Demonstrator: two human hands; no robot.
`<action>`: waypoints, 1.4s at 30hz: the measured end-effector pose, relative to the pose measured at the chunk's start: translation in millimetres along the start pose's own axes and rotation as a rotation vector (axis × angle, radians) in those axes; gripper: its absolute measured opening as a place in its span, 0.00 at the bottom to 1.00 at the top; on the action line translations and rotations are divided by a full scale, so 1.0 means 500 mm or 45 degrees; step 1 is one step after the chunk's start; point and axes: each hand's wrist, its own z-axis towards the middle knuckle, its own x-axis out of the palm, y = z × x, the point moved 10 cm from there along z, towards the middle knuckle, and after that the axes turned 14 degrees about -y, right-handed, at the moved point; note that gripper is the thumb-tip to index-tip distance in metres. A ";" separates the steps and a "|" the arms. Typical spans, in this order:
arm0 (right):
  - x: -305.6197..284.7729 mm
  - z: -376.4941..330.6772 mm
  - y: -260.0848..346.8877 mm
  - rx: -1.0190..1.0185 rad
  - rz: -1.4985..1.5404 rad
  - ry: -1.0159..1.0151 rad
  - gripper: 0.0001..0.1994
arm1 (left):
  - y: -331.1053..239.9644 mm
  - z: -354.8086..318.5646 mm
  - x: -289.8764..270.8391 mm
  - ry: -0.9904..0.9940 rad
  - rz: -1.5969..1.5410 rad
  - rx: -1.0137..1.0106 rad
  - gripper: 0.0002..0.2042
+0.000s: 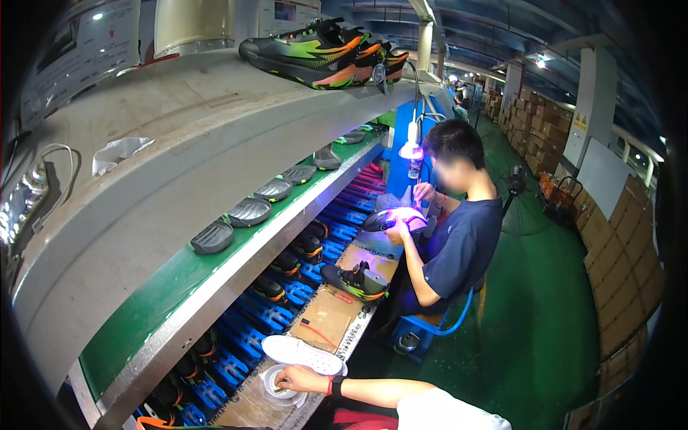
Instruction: Applying adhesive to the bottom of various shoe soles in a manufacturing line.
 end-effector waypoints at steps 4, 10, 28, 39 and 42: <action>-0.001 0.002 -0.002 0.008 0.050 0.000 0.08 | -0.004 -0.004 0.003 -0.031 -0.065 -0.054 0.46; -0.005 -0.004 0.008 -0.024 0.029 0.004 0.08 | -0.008 -0.011 -0.001 -0.074 -0.136 -0.094 0.46; -0.010 -0.004 -0.009 -0.003 0.011 0.002 0.10 | -0.020 -0.014 0.016 -0.044 -0.096 -0.070 0.41; 0.016 0.015 -0.055 0.139 0.067 -0.088 0.08 | -0.018 -0.009 0.000 0.039 -0.028 0.178 0.32; -0.030 0.028 -0.061 0.125 -0.018 -0.185 0.09 | -0.033 0.000 0.019 0.028 -0.278 -0.015 0.27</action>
